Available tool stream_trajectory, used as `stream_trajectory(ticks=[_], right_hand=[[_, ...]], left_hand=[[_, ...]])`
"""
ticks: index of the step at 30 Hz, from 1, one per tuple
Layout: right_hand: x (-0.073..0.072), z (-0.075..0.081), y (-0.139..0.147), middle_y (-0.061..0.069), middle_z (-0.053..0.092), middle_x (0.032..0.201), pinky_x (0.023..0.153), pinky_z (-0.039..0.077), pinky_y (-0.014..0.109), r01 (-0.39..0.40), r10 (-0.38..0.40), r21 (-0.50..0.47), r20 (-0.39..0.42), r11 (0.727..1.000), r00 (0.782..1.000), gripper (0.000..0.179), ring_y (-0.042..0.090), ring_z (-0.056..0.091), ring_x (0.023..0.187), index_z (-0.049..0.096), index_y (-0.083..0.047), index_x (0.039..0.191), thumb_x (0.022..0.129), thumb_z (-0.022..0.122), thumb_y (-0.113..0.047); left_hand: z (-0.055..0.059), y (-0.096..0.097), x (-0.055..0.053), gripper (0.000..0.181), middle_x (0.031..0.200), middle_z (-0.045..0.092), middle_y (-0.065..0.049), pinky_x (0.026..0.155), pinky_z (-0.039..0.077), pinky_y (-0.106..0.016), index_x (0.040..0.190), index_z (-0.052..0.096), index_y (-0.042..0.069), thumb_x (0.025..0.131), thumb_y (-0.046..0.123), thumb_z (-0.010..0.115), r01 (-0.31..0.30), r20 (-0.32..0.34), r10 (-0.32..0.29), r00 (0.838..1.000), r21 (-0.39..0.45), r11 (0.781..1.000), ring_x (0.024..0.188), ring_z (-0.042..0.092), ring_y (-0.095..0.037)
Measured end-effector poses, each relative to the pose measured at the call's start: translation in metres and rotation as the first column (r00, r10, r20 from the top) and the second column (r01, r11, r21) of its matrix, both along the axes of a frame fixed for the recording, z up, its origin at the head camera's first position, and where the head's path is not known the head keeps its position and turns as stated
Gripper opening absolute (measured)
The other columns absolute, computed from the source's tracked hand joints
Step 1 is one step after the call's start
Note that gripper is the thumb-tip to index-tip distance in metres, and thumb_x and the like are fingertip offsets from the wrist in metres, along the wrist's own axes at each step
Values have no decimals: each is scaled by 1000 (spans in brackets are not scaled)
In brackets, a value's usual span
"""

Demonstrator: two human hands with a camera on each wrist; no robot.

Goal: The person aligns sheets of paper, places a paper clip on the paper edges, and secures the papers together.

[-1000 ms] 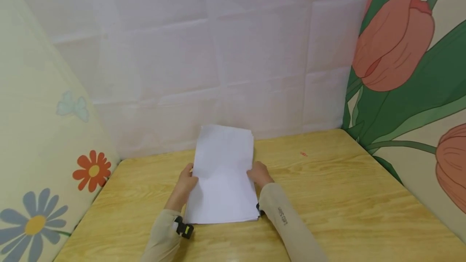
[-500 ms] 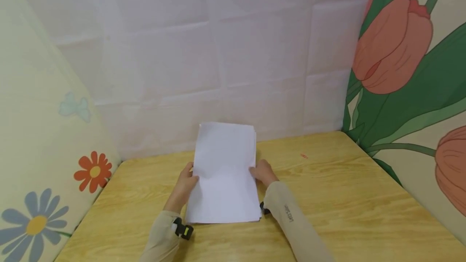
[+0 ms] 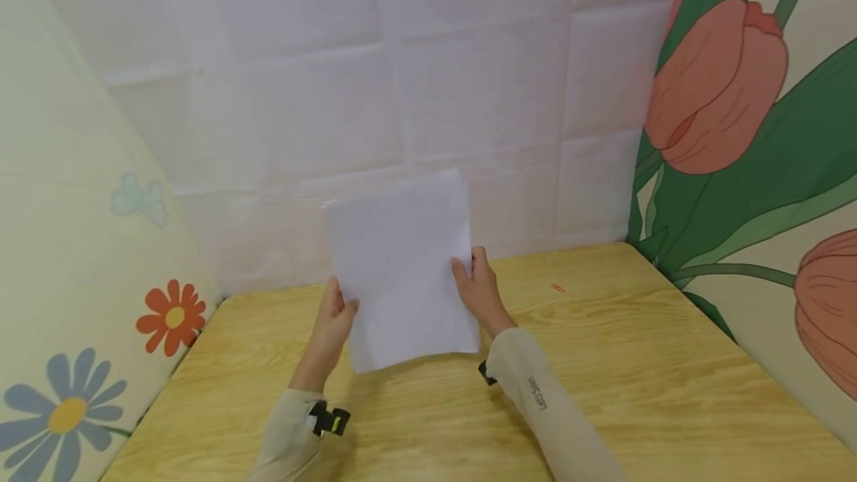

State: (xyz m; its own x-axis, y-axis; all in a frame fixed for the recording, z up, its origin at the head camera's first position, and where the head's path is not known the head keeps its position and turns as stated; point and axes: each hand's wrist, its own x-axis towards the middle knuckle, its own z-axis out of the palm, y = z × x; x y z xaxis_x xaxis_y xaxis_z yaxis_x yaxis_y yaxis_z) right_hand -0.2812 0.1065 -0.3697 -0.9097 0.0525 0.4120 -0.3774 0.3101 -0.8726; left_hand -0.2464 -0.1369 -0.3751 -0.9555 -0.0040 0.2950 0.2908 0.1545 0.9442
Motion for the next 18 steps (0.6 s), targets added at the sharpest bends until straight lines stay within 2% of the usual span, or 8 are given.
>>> stream_trajectory(ticks=[4, 7, 10, 14, 18], right_hand=[[7, 7, -3, 20, 53, 98, 71, 40, 28, -23, 21, -35, -72, 999, 997, 20, 23, 47, 87, 40, 6, 109, 101, 48, -11], [-3, -8, -3, 20, 53, 101, 72, 41, 30, -46, 44, -17, -136, 999, 990, 23, 23, 48, 87, 39, 3, 114, 103, 46, -16], [-1, -13, -7, 21, 54, 101, 74, 45, 36, -62, 61, 4, -182, 998, 981, 24, 27, 51, 88, 37, 3, 118, 103, 44, -15], [-1, -20, -11, 26, 55, 109, 84, 47, 48, -58, 57, 0, -182, 998, 982, 29, 36, 56, 98, 34, 2, 124, 104, 43, -16], [-2, -28, -13, 29, 53, 109, 89, 45, 54, -59, 58, 0, -147, 998, 987, 30, 41, 55, 102, 32, 3, 124, 105, 40, -18]], left_hand=[[7, 8, 6, 39, 136, 44, -22, 109, 29, -53, 132, 37, -2, 94, -8, 41, -52, -67, 53, 996, 19, 998, 131, 37, -36], [7, 14, 8, 36, 133, 46, -21, 108, 30, -55, 132, 39, 0, 96, -2, 46, -86, -86, 88, 992, 18, 996, 130, 39, -37], [4, 19, 6, 36, 135, 45, -18, 111, 27, -54, 134, 39, 3, 99, 1, 46, -84, -93, 86, 992, 19, 996, 134, 35, -33], [-3, 24, 3, 37, 134, 47, -19, 110, 29, -54, 135, 40, 2, 98, 0, 47, -89, -111, 90, 990, 16, 996, 132, 38, -35], [-10, 27, 2, 41, 134, 48, -22, 108, 30, -57, 137, 39, 1, 97, -2, 48, -115, -108, 115, 987, 11, 993, 131, 40, -39]])
